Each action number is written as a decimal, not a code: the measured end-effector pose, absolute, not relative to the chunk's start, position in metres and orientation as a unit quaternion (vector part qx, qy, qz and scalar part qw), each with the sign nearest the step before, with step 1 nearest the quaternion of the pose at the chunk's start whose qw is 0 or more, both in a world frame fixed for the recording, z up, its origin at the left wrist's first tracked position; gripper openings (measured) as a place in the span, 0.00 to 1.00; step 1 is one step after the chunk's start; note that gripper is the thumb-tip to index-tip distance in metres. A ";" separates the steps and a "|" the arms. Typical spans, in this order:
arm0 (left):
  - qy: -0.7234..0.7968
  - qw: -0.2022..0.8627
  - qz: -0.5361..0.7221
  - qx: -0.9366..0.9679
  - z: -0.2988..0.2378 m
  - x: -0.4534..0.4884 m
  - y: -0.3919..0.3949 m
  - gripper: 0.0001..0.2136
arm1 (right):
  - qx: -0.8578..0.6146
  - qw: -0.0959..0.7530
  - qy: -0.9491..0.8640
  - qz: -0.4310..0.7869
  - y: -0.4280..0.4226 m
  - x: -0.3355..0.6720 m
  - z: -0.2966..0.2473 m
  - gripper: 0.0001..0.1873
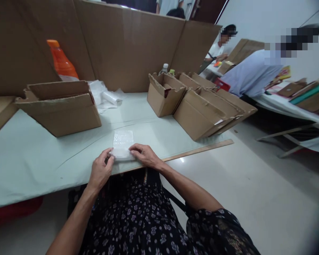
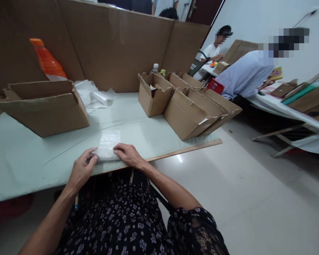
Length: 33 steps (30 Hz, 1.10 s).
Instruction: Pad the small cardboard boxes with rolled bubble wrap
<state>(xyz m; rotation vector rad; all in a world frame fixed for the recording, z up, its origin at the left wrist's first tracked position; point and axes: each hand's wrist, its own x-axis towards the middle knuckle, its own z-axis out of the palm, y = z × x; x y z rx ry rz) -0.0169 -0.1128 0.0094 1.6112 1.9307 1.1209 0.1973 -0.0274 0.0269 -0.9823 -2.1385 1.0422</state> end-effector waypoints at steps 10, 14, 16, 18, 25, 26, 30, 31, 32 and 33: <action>0.718 0.113 0.403 0.556 -0.004 -0.009 -0.090 0.21 | -0.283 0.224 -0.928 0.087 -0.050 0.192 0.015 0.16; 0.694 0.086 0.423 0.576 -0.002 -0.014 -0.107 0.24 | -0.308 0.186 -0.930 0.080 -0.046 0.179 0.004 0.10; 0.659 0.068 0.426 0.616 -0.001 -0.015 -0.117 0.23 | -0.310 0.197 -0.924 0.108 -0.045 0.179 0.003 0.09; 0.632 0.066 0.413 0.652 -0.001 -0.014 -0.124 0.19 | -0.320 0.205 -0.913 0.152 -0.046 0.181 0.005 0.09; 0.690 0.052 0.374 0.618 -0.003 -0.011 -0.108 0.17 | -0.350 0.288 -0.886 0.095 -0.051 0.189 0.017 0.16; 0.694 0.046 0.370 0.616 -0.004 -0.012 -0.105 0.16 | -0.334 0.278 -0.897 0.077 -0.051 0.189 0.018 0.16; 0.686 0.035 0.374 0.623 -0.005 -0.014 -0.105 0.17 | -0.288 0.167 -0.942 0.046 -0.045 0.182 0.020 0.12; 0.674 0.034 0.380 0.633 -0.005 -0.013 -0.108 0.17 | -0.291 0.143 -0.945 0.044 -0.043 0.180 0.021 0.10; 0.659 0.035 0.385 0.645 -0.004 -0.013 -0.112 0.17 | -0.298 0.127 -0.945 0.044 -0.041 0.179 0.023 0.08; 0.643 0.038 0.389 0.659 -0.003 -0.013 -0.116 0.16 | -0.303 0.115 -0.945 0.046 -0.039 0.178 0.025 0.07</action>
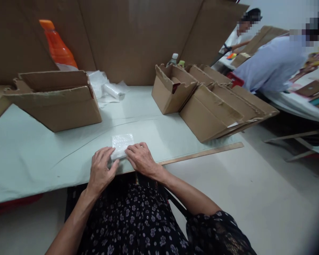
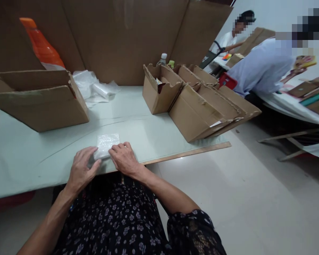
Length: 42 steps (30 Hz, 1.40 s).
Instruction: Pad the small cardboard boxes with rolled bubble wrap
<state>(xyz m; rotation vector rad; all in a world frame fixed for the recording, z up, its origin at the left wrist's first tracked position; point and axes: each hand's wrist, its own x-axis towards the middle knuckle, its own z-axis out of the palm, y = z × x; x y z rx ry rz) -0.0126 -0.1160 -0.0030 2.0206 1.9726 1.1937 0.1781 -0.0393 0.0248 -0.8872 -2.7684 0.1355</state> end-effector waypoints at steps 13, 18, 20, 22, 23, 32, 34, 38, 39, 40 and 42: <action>0.688 0.030 0.335 0.643 0.001 -0.010 -0.069 0.17 | -0.372 0.181 -0.899 0.142 -0.012 0.189 0.030 0.18; 0.705 0.032 0.306 0.638 -0.006 -0.012 -0.057 0.16 | -0.377 0.107 -0.907 0.155 0.015 0.180 0.027 0.27; 0.693 0.049 0.328 0.640 -0.008 -0.014 -0.059 0.17 | -0.363 0.105 -0.911 0.165 0.024 0.178 0.025 0.23; 0.674 0.076 0.342 0.651 -0.010 -0.015 -0.060 0.19 | -0.341 0.125 -0.914 0.182 0.027 0.179 0.023 0.17; 0.665 0.090 0.344 0.657 -0.010 -0.015 -0.060 0.20 | -0.330 0.139 -0.913 0.196 0.028 0.180 0.023 0.15; 0.613 0.164 0.366 0.681 -0.006 -0.002 -0.062 0.23 | -0.322 0.093 -0.880 0.337 0.035 0.194 0.041 0.30; 0.596 0.161 0.367 0.696 -0.004 -0.003 -0.065 0.24 | -0.328 0.064 -0.874 0.351 0.038 0.192 0.046 0.26; 0.570 0.088 0.382 0.722 0.025 -0.035 -0.064 0.25 | -0.305 0.049 -0.894 0.325 0.045 0.180 0.053 0.10; 0.578 0.036 0.391 0.716 0.038 -0.051 -0.060 0.26 | -0.296 0.045 -0.904 0.306 0.047 0.177 0.054 0.08; 0.593 -0.029 0.398 0.700 0.053 -0.071 -0.056 0.26 | -0.289 0.040 -0.913 0.285 0.050 0.174 0.056 0.06; 0.630 -0.168 0.383 0.655 0.082 -0.115 -0.044 0.27 | -0.279 0.027 -0.928 0.245 0.056 0.170 0.061 0.04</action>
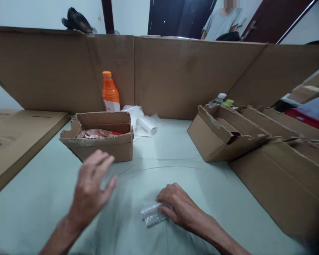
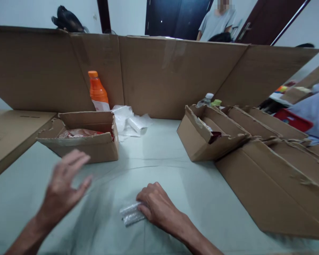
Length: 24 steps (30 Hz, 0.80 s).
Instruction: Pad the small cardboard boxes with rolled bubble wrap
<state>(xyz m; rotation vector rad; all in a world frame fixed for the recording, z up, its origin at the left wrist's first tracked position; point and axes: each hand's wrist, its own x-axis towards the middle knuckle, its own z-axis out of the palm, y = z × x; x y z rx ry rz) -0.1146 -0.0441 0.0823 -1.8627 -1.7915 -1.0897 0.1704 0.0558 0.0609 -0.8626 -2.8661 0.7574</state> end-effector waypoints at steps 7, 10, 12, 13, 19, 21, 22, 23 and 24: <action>-0.638 0.275 -0.334 -0.637 0.117 -0.204 -0.006 0.07 | -0.266 0.211 -0.918 0.206 0.076 0.162 0.115 0.05; -0.622 0.252 -0.349 -0.654 0.114 -0.190 -0.022 0.06 | -0.257 0.338 -0.891 0.159 0.074 0.158 0.156 0.04; -0.610 0.245 -0.350 -0.668 0.115 -0.171 -0.043 0.06 | -0.255 0.379 -0.883 0.110 0.071 0.152 0.184 0.03; -0.606 0.242 -0.347 -0.673 0.117 -0.161 -0.055 0.06 | -0.251 0.389 -0.882 0.084 0.070 0.147 0.196 0.03; -0.605 0.238 -0.313 -0.692 0.124 -0.121 -0.100 0.08 | -0.205 0.257 -0.944 -0.028 0.085 0.067 0.222 0.05; -0.600 0.241 -0.316 -0.694 0.123 -0.118 -0.104 0.08 | -0.223 0.148 -0.963 -0.042 0.091 0.034 0.215 0.07; -0.598 0.245 -0.317 -0.694 0.122 -0.118 -0.104 0.07 | -0.227 0.099 -0.967 -0.048 0.093 0.019 0.210 0.07; -0.596 0.251 -0.317 -0.694 0.122 -0.119 -0.104 0.07 | -0.225 0.059 -0.971 -0.053 0.094 0.007 0.206 0.07; -0.592 0.260 -0.315 -0.695 0.121 -0.121 -0.104 0.07 | -0.217 0.026 -0.974 -0.057 0.095 -0.003 0.203 0.06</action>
